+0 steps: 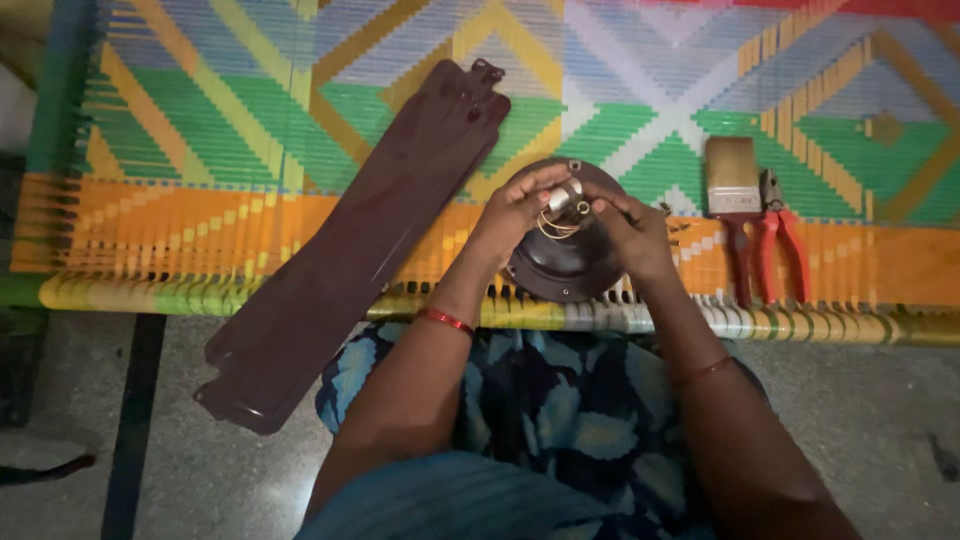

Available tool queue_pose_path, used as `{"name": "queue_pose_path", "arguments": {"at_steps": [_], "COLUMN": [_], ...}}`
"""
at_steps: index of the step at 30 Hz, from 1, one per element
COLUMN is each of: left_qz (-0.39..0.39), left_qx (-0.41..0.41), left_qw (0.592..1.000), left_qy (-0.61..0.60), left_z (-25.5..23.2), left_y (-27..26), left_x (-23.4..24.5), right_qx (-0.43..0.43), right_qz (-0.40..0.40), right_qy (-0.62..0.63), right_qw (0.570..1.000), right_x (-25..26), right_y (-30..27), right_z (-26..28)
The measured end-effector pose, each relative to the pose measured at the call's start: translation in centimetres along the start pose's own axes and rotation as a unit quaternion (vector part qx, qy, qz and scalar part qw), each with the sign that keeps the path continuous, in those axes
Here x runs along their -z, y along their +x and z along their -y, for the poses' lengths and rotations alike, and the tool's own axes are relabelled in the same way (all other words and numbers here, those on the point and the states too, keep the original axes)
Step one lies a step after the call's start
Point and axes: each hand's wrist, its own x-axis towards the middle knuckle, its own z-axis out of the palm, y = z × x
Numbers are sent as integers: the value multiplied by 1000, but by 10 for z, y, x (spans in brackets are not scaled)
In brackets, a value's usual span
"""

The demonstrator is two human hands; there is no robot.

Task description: The person sits on the floor and uses a screwdriver to tighten screws on a circular metal electrical component. They repeatedly adjust the component and tighten multiple screws around its perimeter.

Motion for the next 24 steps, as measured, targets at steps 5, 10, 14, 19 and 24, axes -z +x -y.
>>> {"name": "queue_pose_path", "arguments": {"at_steps": [5,10,14,19,24], "left_qz": [-4,-101,-191,-246,-268], "left_qx": [-20,-125,-120,-134,-161], "left_qw": [999,987,973,960,948], "left_qy": [-31,17,-44,-33,52], "left_z": [22,46,35,18,-11], "left_y": [13,24,19,-1,-28], "left_x": [3,13,32,49,42], "right_qx": [10,-11,-35,-15,-57], "right_qz": [-4,-78,-147,-176,-142], "right_qy": [-2,-22,45,235,285], "right_qw": [1000,997,987,956,946], "right_x": [2,11,33,61,81], "right_y": [-1,-1,-3,10,8], "right_z": [0,13,12,-14,-33]}}
